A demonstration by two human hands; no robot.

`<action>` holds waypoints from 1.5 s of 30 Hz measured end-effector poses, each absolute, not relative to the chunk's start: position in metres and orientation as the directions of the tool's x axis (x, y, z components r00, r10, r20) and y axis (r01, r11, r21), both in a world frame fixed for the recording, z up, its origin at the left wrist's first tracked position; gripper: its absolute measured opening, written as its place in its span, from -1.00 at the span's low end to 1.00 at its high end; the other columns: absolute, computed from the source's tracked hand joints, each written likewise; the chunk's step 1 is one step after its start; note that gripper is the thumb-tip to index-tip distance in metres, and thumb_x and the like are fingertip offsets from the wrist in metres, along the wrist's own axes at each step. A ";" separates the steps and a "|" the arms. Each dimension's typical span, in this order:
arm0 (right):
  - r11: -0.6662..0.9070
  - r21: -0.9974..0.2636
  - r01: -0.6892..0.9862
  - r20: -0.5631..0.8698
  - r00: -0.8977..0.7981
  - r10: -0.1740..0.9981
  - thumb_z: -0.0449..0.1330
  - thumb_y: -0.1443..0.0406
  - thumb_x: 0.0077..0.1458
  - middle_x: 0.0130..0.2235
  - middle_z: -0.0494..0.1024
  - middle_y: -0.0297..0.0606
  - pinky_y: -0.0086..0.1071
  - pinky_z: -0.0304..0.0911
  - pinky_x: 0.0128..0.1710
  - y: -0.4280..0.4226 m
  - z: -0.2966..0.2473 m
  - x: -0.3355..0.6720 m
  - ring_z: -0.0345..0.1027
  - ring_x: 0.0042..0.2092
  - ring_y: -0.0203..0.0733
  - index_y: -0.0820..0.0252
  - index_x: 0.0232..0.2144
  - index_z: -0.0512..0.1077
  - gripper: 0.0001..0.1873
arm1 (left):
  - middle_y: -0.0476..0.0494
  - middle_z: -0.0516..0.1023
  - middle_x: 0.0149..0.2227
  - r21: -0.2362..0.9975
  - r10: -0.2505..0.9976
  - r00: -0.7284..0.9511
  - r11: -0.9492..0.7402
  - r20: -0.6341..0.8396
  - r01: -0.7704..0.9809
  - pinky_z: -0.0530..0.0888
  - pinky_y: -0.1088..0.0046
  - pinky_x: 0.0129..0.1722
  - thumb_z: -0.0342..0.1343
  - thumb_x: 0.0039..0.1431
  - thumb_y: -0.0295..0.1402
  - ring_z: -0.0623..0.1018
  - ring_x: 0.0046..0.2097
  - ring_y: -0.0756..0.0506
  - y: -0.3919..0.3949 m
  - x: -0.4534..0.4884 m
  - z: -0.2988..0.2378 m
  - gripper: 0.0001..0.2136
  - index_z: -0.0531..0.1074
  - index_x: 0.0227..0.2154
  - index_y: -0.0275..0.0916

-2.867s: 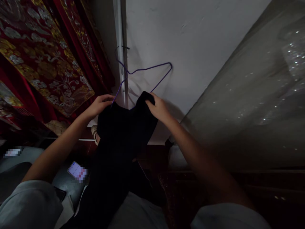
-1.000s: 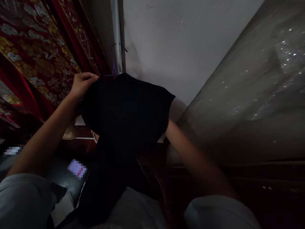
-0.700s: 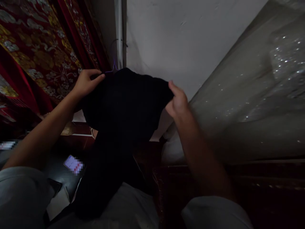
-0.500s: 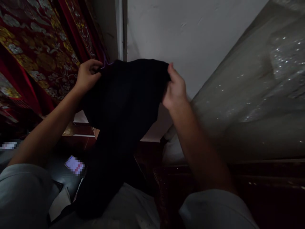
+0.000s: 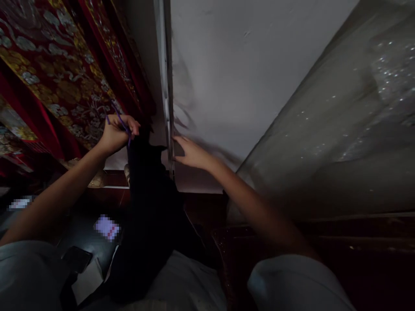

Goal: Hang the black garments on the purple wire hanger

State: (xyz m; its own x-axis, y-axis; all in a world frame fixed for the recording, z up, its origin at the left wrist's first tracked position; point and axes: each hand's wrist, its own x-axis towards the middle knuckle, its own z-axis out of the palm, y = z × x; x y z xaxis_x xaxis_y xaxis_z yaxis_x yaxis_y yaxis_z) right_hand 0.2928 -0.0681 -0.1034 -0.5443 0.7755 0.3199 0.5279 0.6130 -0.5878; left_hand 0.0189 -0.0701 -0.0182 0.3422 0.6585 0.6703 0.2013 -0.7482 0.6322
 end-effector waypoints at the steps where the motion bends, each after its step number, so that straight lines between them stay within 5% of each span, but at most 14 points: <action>1: 0.658 -0.505 0.559 0.400 -0.523 0.752 0.35 0.25 0.03 0.40 0.19 0.17 0.06 0.15 0.36 -0.066 -0.113 0.286 0.13 0.40 0.22 0.33 0.43 0.09 -0.02 | 0.01 0.40 -0.64 0.652 0.650 0.355 -0.747 0.672 0.131 0.55 0.41 -0.27 0.40 -0.02 -0.39 0.46 -0.50 0.02 -0.074 0.025 -0.018 -0.70 0.37 -0.67 -0.25; 3: 0.724 -0.341 0.600 0.537 -0.508 0.673 0.37 0.26 -0.01 0.49 -0.10 0.17 0.14 -0.06 0.45 -0.066 -0.127 0.270 -0.17 0.50 0.28 0.33 0.49 -0.15 0.17 | 0.05 0.31 -0.70 0.696 0.642 0.386 -0.718 0.662 0.001 0.59 0.32 -0.20 0.45 0.00 -0.17 0.47 -0.52 0.02 -0.082 0.039 -0.020 -0.51 0.23 -0.71 -0.21; 5: 0.750 -0.225 0.622 0.645 -0.482 0.593 0.29 0.23 0.08 0.50 -0.13 0.13 0.21 -0.20 0.46 -0.068 -0.135 0.256 -0.25 0.51 0.28 0.26 0.50 -0.24 0.12 | 0.07 0.25 -0.73 0.742 0.642 0.442 -0.665 0.627 -0.086 0.62 0.24 -0.17 0.45 -0.03 0.02 0.51 -0.50 -0.01 -0.089 0.052 -0.022 -0.39 0.14 -0.71 -0.20; 9: 0.797 -0.175 0.578 0.751 -0.445 0.488 0.17 0.21 0.16 0.27 0.33 0.05 0.09 0.09 0.34 -0.070 -0.141 0.252 0.20 0.32 0.19 0.15 0.44 -0.04 -0.13 | -0.03 0.42 -0.64 0.779 0.613 0.567 -0.621 0.551 -0.086 0.64 0.19 -0.11 0.47 -0.04 0.01 0.67 -0.30 -0.16 -0.105 0.056 -0.013 -0.43 0.21 -0.67 -0.21; 13: 0.720 -0.176 0.671 0.743 -0.389 0.545 0.24 0.21 0.04 0.10 0.44 0.04 -0.01 0.24 0.17 -0.065 -0.138 0.284 0.33 0.12 0.17 0.20 0.36 0.18 -0.17 | -0.19 0.67 -0.15 0.766 0.707 0.590 -0.605 0.390 0.218 0.62 0.23 -0.02 0.39 0.12 -0.22 0.68 -0.03 -0.20 -0.117 0.013 0.022 -0.75 0.58 -0.23 -0.27; 17: 0.457 -0.220 0.862 0.695 -0.191 0.694 0.26 0.26 -0.02 0.09 0.41 0.06 0.06 0.20 0.16 -0.063 -0.130 0.321 0.30 0.12 0.23 0.19 0.39 0.17 -0.09 | -0.19 0.64 -0.06 0.536 0.799 0.445 -0.602 0.405 0.592 0.54 0.13 0.02 0.13 0.34 -0.29 0.63 -0.03 -0.13 -0.128 -0.027 0.044 -0.67 0.54 0.04 -0.41; 22: 0.288 -0.342 0.895 0.719 0.051 0.694 0.30 0.22 -0.01 0.16 0.33 0.15 0.15 0.16 0.17 -0.056 -0.116 0.340 0.23 0.19 0.31 0.27 0.43 0.08 -0.01 | -0.15 0.59 -0.15 0.158 0.551 0.371 -0.690 0.747 0.706 0.55 0.25 -0.01 0.10 0.33 -0.40 0.57 -0.10 -0.11 -0.149 -0.009 0.011 -0.81 0.55 -0.08 -0.29; 25: 0.258 -0.367 0.894 0.709 0.089 0.699 0.30 0.17 0.02 0.18 0.31 0.19 0.17 0.16 0.17 -0.049 -0.102 0.337 0.22 0.19 0.32 0.28 0.42 0.08 -0.02 | -0.14 0.57 -0.19 0.115 0.628 0.454 -0.655 0.632 0.747 0.54 0.29 -0.08 0.04 0.34 -0.42 0.58 -0.16 -0.12 -0.152 0.014 -0.024 -0.75 0.47 0.03 -0.26; 30: 0.297 -0.296 0.908 0.706 -0.001 0.708 0.29 0.16 0.06 0.18 0.31 0.11 0.19 0.17 0.16 -0.052 -0.080 0.325 0.22 0.19 0.31 0.16 0.43 0.05 -0.05 | -0.27 0.51 0.12 0.034 0.776 0.492 -0.548 0.395 0.836 0.57 0.20 -0.07 0.05 0.37 -0.36 0.64 -0.14 -0.19 -0.132 0.042 -0.076 -0.37 0.02 0.44 -0.06; 35: 0.344 -0.242 0.907 0.664 -0.104 0.740 0.31 0.11 0.07 0.19 0.30 0.04 0.23 0.16 0.17 -0.079 -0.077 0.330 0.19 0.21 0.33 0.06 0.44 0.02 -0.02 | -0.38 0.49 0.17 0.194 0.817 0.318 -0.453 0.482 0.870 0.58 0.19 -0.08 0.04 0.39 -0.37 0.64 -0.05 -0.26 -0.124 0.052 -0.109 -0.53 0.26 0.32 -0.22; 40: 0.389 -0.296 0.873 0.663 -0.106 0.741 0.40 0.11 -0.02 0.29 0.23 0.10 0.29 0.11 0.21 -0.104 -0.084 0.339 0.07 0.30 0.41 0.10 0.42 0.06 0.04 | -0.14 0.65 -0.16 0.423 0.657 0.226 -0.672 0.719 0.608 0.53 0.30 -0.06 0.02 0.42 -0.38 0.62 -0.15 -0.11 -0.151 0.064 -0.137 -0.80 0.54 -0.07 -0.20; 45: 0.493 -0.665 0.561 0.646 0.100 0.757 0.20 0.10 0.19 0.06 0.47 -0.04 0.01 0.28 0.10 -0.127 -0.129 0.292 0.35 0.10 0.07 0.11 0.10 0.34 -0.54 | -0.10 0.64 -0.27 0.612 0.587 -0.205 -0.673 0.783 0.415 0.52 0.30 -0.07 0.10 0.40 -0.34 0.61 -0.25 -0.05 -0.185 0.101 -0.158 -0.85 0.57 -0.22 -0.20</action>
